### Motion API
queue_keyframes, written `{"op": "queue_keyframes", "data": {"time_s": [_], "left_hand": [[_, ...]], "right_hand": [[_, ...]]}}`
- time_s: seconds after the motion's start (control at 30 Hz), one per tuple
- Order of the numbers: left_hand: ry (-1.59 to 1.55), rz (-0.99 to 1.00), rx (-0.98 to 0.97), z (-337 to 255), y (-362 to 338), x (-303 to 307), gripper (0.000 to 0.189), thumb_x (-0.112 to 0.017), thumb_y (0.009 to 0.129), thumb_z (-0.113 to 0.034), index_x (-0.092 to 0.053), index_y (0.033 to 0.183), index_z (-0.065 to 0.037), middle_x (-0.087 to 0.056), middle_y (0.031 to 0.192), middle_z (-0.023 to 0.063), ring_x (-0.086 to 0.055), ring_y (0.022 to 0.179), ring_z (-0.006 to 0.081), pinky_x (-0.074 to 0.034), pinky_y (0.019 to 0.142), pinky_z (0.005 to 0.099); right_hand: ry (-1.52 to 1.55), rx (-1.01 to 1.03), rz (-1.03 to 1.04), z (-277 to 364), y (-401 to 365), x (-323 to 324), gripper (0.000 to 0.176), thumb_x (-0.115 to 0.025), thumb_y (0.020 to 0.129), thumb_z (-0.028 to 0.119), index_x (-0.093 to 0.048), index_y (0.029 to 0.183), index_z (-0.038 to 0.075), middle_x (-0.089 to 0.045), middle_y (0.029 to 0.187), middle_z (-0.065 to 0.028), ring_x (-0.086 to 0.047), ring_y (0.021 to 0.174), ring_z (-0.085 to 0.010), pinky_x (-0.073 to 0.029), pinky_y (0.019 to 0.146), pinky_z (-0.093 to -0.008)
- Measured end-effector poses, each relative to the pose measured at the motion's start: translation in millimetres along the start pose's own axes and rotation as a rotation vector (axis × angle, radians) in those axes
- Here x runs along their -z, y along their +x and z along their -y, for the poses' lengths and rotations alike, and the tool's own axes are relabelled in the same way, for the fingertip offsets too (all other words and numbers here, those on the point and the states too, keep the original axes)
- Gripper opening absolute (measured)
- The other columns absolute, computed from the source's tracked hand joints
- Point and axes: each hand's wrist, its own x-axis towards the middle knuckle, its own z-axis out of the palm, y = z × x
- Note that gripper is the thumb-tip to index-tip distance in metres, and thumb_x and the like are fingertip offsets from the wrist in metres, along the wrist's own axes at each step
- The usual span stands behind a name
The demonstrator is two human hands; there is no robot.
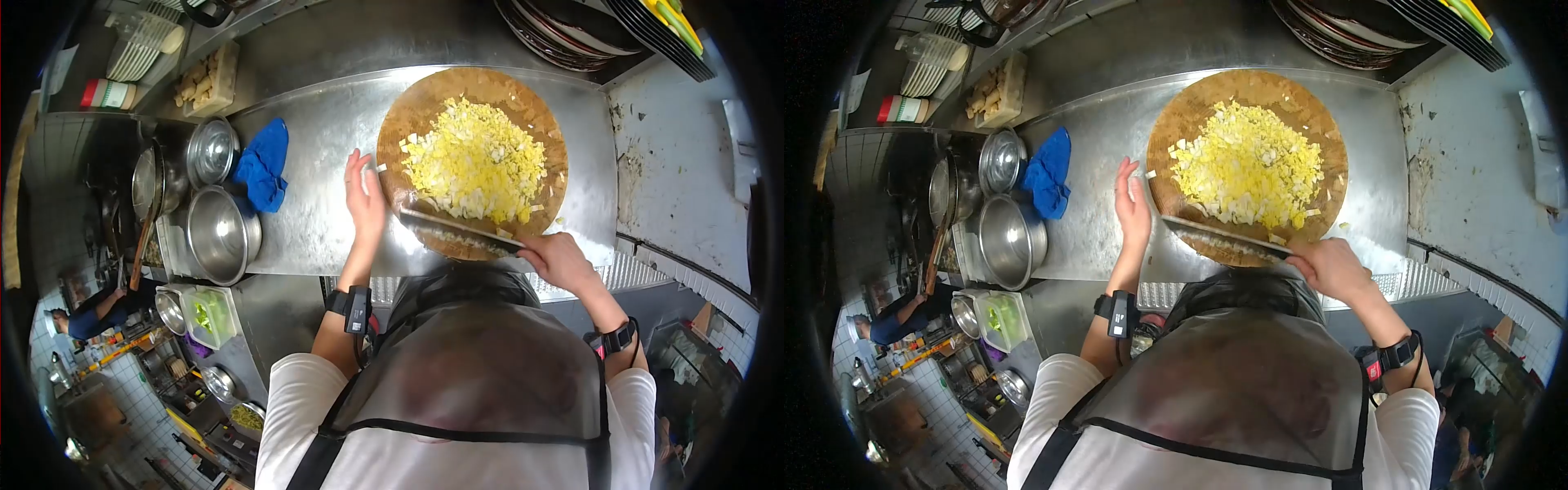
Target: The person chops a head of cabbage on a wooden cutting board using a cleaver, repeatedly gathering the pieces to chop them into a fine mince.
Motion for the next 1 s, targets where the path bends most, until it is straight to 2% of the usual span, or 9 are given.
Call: {"op": "queue_keyframes", "data": {"time_s": [0.13, 0.27, 0.43, 0.57, 0.77, 0.87, 0.93, 0.97, 1.0], "left_hand": [[0.058, 0.114, -0.019, -12.5, 4.5, -30.9, 0.031, -0.044, 0.097, -0.015, -0.053, 0.123, -0.002, -0.042, 0.142, 0.0224, -0.034, 0.135, 0.039, -0.028, 0.111, 0.0431], [0.173, -0.006, 0.053, -26.9, 2.3, -55.8, 0.033, -0.042, 0.097, -0.016, -0.053, 0.124, 0.0, -0.042, 0.142, 0.0238, -0.03, 0.137, 0.0397, -0.025, 0.112, 0.0441], [0.076, 0.024, 0.062, -57.8, -8.3, -85.3, 0.034, -0.038, 0.099, -0.014, -0.048, 0.128, 0.001, -0.04, 0.143, 0.0219, -0.031, 0.138, 0.0357, -0.024, 0.112, 0.0432], [-0.382, 0.007, 0.169, -60.5, -5.1, -72.4, 0.036, -0.036, 0.102, -0.018, -0.041, 0.134, -0.001, -0.046, 0.137, 0.0173, -0.04, 0.132, 0.0283, -0.031, 0.109, 0.0373], [-0.429, -0.222, 0.17, -47.2, 37.9, -24.8, 0.033, -0.036, 0.104, -0.021, -0.045, 0.128, -0.002, -0.052, 0.129, 0.0169, -0.053, 0.115, 0.0222, -0.039, 0.102, 0.0359], [-0.516, -0.269, 0.142, -56.9, 64.1, -11.4, 0.03, -0.039, 0.103, -0.024, -0.049, 0.122, -0.003, -0.062, 0.112, 0.014, -0.061, 0.091, 0.0165, -0.048, 0.084, 0.0304], [-0.615, 0.106, 0.358, -67.8, 72.7, -9.2, 0.026, -0.044, 0.101, -0.025, -0.054, 0.113, -0.004, -0.066, 0.09, 0.0099, -0.057, 0.063, 0.0103, -0.046, 0.059, 0.0242], [-0.55, 0.164, 0.375, -66.2, 74.5, -17.6, 0.02, -0.05, 0.099, -0.022, -0.059, 0.105, -0.005, -0.064, 0.072, 0.0054, -0.046, 0.046, 0.0064, -0.035, 0.045, 0.021], [-0.61, 0.112, 0.359, -65.2, 73.1, -30.4, 0.015, -0.055, 0.097, -0.019, -0.061, 0.098, -0.005, -0.061, 0.066, 0.0014, -0.042, 0.046, 0.0036, -0.031, 0.045, 0.0208]], "right_hand": [[-0.014, -0.066, -0.124, -12.7, 5.7, 17.0, 0.016, -0.058, 0.091, 0.021, -0.057, 0.087, 0.006, -0.058, 0.064, -0.0169, -0.057, 0.065, -0.0399, -0.044, 0.057, -0.0479], [-0.078, -0.057, -0.222, -19.4, 9.4, 27.7, 0.017, -0.058, 0.09, 0.02, -0.056, 0.085, 0.005, -0.059, 0.066, -0.0165, -0.057, 0.065, -0.0398, -0.043, 0.057, -0.0477], [0.003, -0.073, -0.369, -24.1, 12.1, 27.5, 0.015, -0.059, 0.09, 0.017, -0.054, 0.084, 0.004, -0.058, 0.065, -0.0173, -0.057, 0.064, -0.0401, -0.043, 0.055, -0.046], [0.06, -0.15, -0.472, -2.2, 8.5, 26.5, 0.012, -0.059, 0.089, 0.013, -0.052, 0.087, 0.004, -0.057, 0.064, -0.0187, -0.057, 0.062, -0.0409, -0.043, 0.053, -0.0459], [0.036, -0.052, -0.369, 34.2, 27.2, 0.3, 0.012, -0.056, 0.09, 0.012, -0.052, 0.098, 0.004, -0.057, 0.062, -0.0186, -0.058, 0.06, -0.0406, -0.044, 0.053, -0.0479], [-0.034, -0.054, -0.245, 42.2, 30.6, -6.7, 0.016, -0.055, 0.091, 0.015, -0.055, 0.104, 0.005, -0.058, 0.063, -0.0172, -0.058, 0.06, -0.0402, -0.045, 0.054, -0.0485], [-0.21, -0.041, -0.192, 46.2, 32.0, -13.8, 0.024, -0.056, 0.087, 0.011, -0.054, 0.109, 0.002, -0.061, 0.068, -0.0177, -0.06, 0.062, -0.0387, -0.046, 0.054, -0.0476], [-0.202, -0.044, -0.189, 47.2, 32.2, -17.8, 0.024, -0.056, 0.087, 0.011, -0.054, 0.109, 0.002, -0.061, 0.068, -0.0177, -0.06, 0.062, -0.0387, -0.046, 0.054, -0.0476], [-0.213, -0.05, -0.185, 45.9, 32.8, -20.3, 0.028, -0.057, 0.086, 0.011, -0.053, 0.112, 0.002, -0.062, 0.069, -0.0178, -0.061, 0.063, -0.0386, -0.046, 0.055, -0.0471]]}}
